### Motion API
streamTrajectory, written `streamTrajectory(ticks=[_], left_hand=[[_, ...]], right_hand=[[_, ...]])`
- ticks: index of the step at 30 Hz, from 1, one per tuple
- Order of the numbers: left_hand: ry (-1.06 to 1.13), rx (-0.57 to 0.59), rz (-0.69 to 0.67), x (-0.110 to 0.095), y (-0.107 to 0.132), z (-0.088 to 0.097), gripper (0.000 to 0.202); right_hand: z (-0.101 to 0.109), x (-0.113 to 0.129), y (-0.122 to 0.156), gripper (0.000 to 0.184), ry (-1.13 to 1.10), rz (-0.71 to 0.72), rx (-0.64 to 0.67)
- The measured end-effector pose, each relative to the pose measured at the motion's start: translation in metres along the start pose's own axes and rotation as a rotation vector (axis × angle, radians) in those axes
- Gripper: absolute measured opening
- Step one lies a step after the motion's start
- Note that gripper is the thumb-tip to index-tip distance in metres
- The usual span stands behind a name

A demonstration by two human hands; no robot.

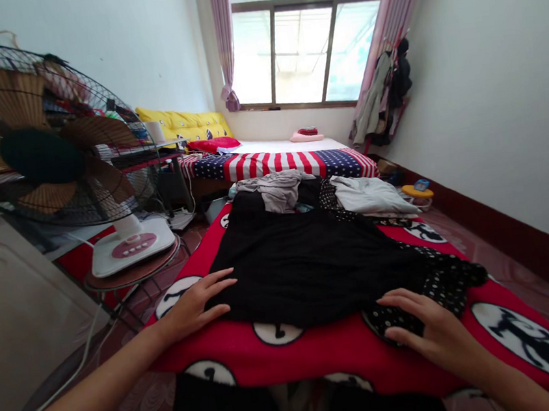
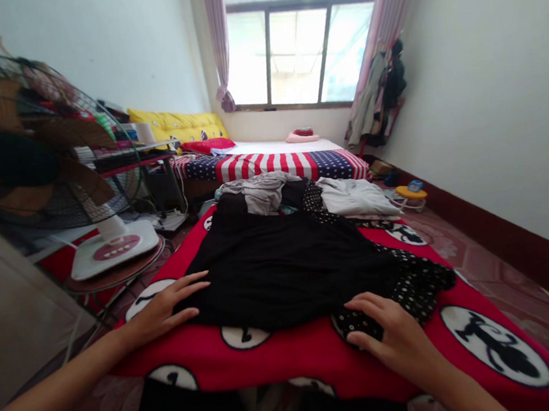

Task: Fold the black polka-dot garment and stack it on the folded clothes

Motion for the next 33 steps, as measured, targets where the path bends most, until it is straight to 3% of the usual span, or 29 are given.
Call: streamTrajectory(ticks=[2, 4, 9, 12, 15, 19, 20, 21, 22, 23, 25, 26, 27, 29, 33], left_hand=[[-0.022, -0.018, -0.042, 0.000, 0.015, 0.006, 0.053], [-0.052, -0.043, -0.075, 0.000, 0.024, 0.008, 0.052], [-0.105, -0.183, -0.106, -0.001, 0.023, 0.005, 0.035], [-0.105, -0.198, -0.113, -0.007, 0.015, 0.004, 0.028], [0.021, -0.063, -0.046, -0.010, 0.001, 0.016, 0.026], [0.304, 0.319, 0.190, 0.001, -0.039, 0.039, 0.031], [0.351, 0.388, 0.240, 0.005, -0.055, 0.044, 0.035], [0.382, 0.422, 0.285, 0.010, -0.072, 0.049, 0.037], [0.389, 0.407, 0.324, 0.014, -0.090, 0.053, 0.038], [0.356, 0.314, 0.363, 0.020, -0.108, 0.059, 0.037], [0.212, -0.043, 0.465, 0.030, -0.134, 0.074, 0.031], [0.147, -0.240, 0.475, 0.028, -0.139, 0.080, 0.031], [0.106, -0.366, 0.436, 0.022, -0.140, 0.078, 0.031], [0.079, -0.462, 0.289, 0.001, -0.132, 0.060, 0.029], [-0.031, -0.464, 0.113, -0.032, -0.096, 0.019, 0.030]], right_hand=[[-0.002, -0.006, 0.012, 0.054, 0.069, 0.000, 0.023], [-0.006, -0.009, 0.018, 0.061, 0.103, 0.013, 0.029], [-0.011, -0.012, 0.015, 0.055, 0.071, 0.026, 0.033], [0.000, -0.014, 0.009, 0.057, 0.055, -0.001, 0.087], [0.024, -0.013, -0.002, 0.052, -0.014, -0.036, 0.237], [0.053, -0.019, -0.041, 0.045, -0.175, -0.139, 0.629], [0.059, -0.025, -0.059, 0.046, -0.167, -0.170, 0.661], [0.066, -0.032, -0.080, 0.046, -0.116, -0.182, 0.629], [0.073, -0.039, -0.103, 0.048, -0.039, -0.180, 0.519], [0.083, -0.046, -0.125, 0.050, 0.057, -0.192, 0.333], [0.095, -0.056, -0.149, 0.049, 0.233, -0.237, -0.066], [0.092, -0.056, -0.152, 0.047, 0.288, -0.213, -0.204], [0.083, -0.055, -0.150, 0.045, 0.320, -0.170, -0.293], [0.054, -0.055, -0.137, 0.035, 0.306, -0.088, -0.334], [0.005, -0.057, -0.092, 0.022, 0.280, -0.020, -0.277]])
Point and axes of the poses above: each hand's wrist, its own y-axis away from the middle knuckle, its own z-axis out of the back of the hand, x = y × z, the point moved 7 cm from there along -y, towards the middle knuckle, and after that the axes turned 10 degrees about z, right-handed, at the moved point
